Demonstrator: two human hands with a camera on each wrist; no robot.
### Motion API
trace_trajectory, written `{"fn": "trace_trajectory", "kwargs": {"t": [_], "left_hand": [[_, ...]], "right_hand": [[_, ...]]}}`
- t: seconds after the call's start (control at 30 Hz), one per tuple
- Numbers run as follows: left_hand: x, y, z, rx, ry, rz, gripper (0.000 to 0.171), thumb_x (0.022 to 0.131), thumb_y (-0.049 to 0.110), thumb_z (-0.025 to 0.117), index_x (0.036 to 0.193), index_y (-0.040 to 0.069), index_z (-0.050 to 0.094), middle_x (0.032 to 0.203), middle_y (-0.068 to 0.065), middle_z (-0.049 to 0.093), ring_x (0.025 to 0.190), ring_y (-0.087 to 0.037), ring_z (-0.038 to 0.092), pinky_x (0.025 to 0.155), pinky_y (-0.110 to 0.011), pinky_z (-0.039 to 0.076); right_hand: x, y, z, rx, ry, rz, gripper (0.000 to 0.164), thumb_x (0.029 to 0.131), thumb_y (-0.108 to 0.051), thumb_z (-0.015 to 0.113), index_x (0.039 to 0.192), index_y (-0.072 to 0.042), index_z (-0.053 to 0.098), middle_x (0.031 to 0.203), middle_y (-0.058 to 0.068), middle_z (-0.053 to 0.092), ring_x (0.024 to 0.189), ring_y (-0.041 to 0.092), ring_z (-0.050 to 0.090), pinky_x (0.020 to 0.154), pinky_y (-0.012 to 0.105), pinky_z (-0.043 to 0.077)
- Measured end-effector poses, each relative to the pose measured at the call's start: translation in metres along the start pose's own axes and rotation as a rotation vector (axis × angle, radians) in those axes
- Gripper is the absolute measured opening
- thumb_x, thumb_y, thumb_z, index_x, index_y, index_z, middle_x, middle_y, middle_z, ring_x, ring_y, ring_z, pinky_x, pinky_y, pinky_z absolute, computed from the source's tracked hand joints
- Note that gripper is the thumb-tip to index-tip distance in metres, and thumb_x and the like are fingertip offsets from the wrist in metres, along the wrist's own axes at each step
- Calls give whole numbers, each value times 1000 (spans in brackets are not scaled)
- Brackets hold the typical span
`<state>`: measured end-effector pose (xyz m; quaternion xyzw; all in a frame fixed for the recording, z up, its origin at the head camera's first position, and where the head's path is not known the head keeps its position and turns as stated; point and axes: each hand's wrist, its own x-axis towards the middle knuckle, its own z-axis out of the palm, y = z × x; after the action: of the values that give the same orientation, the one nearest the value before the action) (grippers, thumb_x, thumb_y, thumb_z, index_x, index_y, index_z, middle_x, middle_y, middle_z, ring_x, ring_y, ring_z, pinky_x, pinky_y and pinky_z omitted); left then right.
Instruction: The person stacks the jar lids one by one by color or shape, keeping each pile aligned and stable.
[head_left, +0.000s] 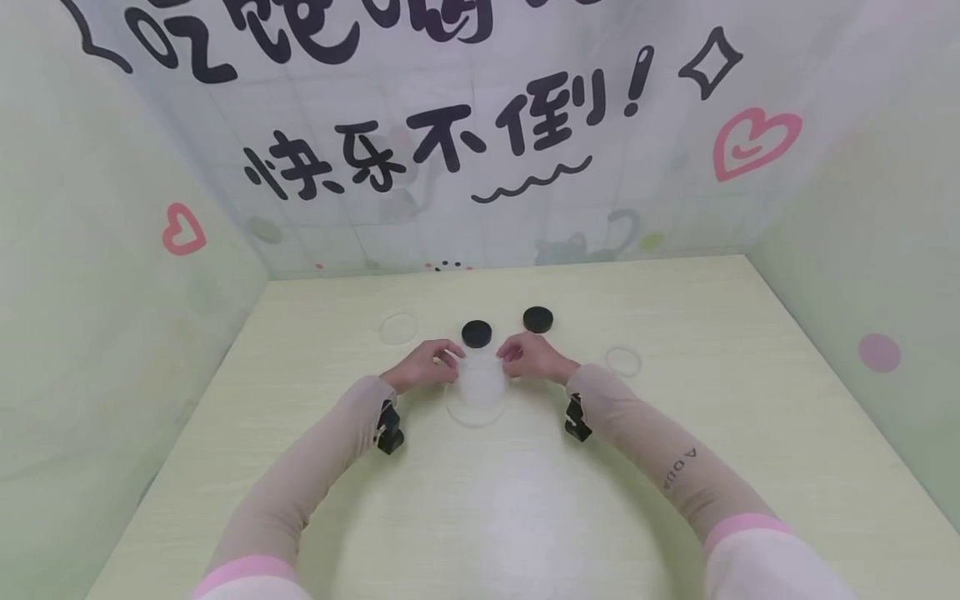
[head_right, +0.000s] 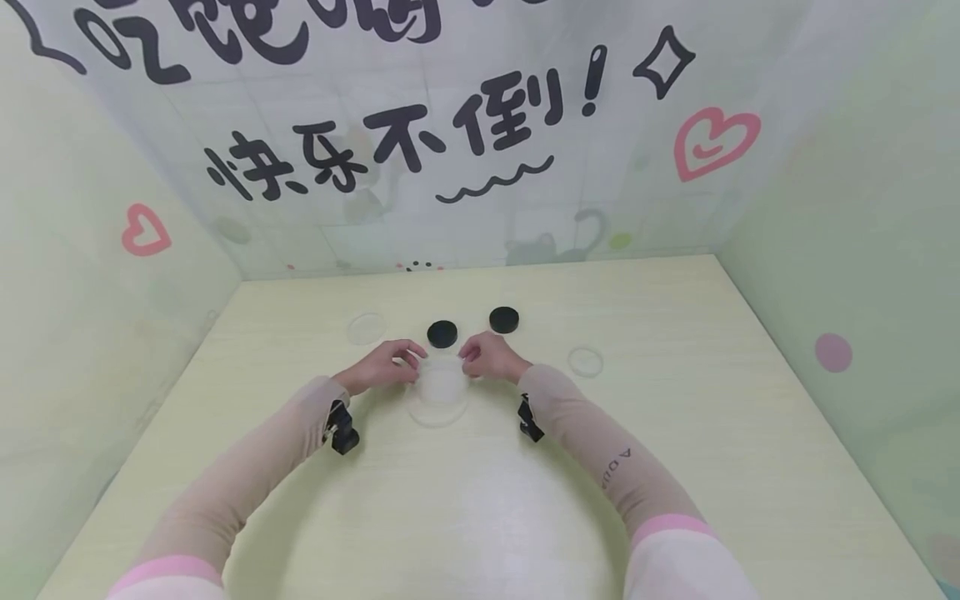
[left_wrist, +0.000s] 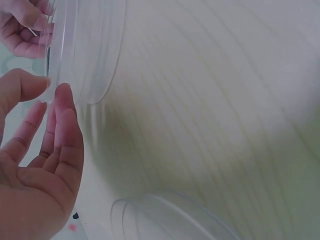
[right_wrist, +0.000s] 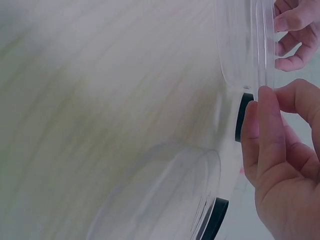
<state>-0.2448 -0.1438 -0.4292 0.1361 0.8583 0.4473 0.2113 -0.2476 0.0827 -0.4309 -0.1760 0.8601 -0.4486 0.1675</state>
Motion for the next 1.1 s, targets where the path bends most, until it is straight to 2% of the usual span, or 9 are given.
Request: {"fn": "trace_trajectory", "kwargs": {"t": [0.23, 0.57, 0.63, 0.67, 0.73, 0.87, 0.9, 1.1], "left_hand": [[-4, -1, -2, 25, -9, 15, 31, 76, 2, 62, 106, 1, 57, 91, -12, 59, 78, -19, 56, 63, -28, 48], [-7, -1, -1, 51, 27, 67, 25, 76, 1, 64, 100, -2, 61, 81, -9, 61, 75, -16, 55, 62, -24, 46], [-7, -2, -1, 50, 31, 59, 24, 76, 1, 64, 99, -2, 62, 79, -8, 61, 74, -15, 55, 62, -24, 46], [-7, -2, -1, 49, 32, 55, 24, 76, 1, 64, 99, -2, 62, 79, -7, 61, 74, -15, 55, 62, -24, 46], [-4, -6, 0, 52, 39, 48, 23, 75, 1, 64, 98, -1, 63, 78, -5, 61, 73, -14, 55, 62, -23, 46], [-4, -6, 0, 57, 47, 35, 23, 75, 2, 65, 98, -1, 63, 78, -5, 62, 72, -13, 55, 61, -23, 46], [-4, -6, 0, 60, 49, 33, 23, 75, 2, 65, 98, -1, 63, 78, -5, 62, 72, -13, 55, 61, -23, 46], [-2, -7, 2, 73, 60, 10, 23, 74, 2, 65, 97, 0, 64, 78, -4, 62, 72, -13, 56, 61, -23, 46]], "right_hand": [[0, 2, 5, 18, -9, -6, 26, 72, 5, 57, 97, 7, 61, 86, 13, 62, 79, 18, 58, 64, 23, 51], [1, 2, 10, 18, -27, -13, 25, 71, 7, 57, 96, 7, 61, 86, 14, 63, 80, 21, 59, 64, 24, 51], [2, 4, 9, 26, -41, -21, 24, 71, 5, 57, 95, 5, 62, 85, 13, 63, 79, 20, 59, 64, 25, 51], [8, 14, 10, 43, -44, -60, 22, 71, 2, 59, 93, 2, 64, 83, 10, 63, 77, 17, 58, 62, 23, 51], [9, 15, 9, 46, -56, -53, 21, 72, 2, 60, 92, 0, 64, 82, 9, 63, 77, 17, 59, 63, 24, 51], [8, 15, 9, 9, -40, -58, 22, 71, 2, 59, 93, 1, 65, 80, 8, 62, 74, 16, 58, 63, 24, 50], [3, 5, 8, -18, -36, -23, 24, 71, 4, 58, 94, 3, 64, 81, 10, 62, 76, 18, 58, 66, 25, 50], [0, 3, 9, -89, -14, -40, 25, 73, 4, 58, 97, 3, 64, 79, 7, 62, 72, 13, 55, 64, 21, 47]]}}
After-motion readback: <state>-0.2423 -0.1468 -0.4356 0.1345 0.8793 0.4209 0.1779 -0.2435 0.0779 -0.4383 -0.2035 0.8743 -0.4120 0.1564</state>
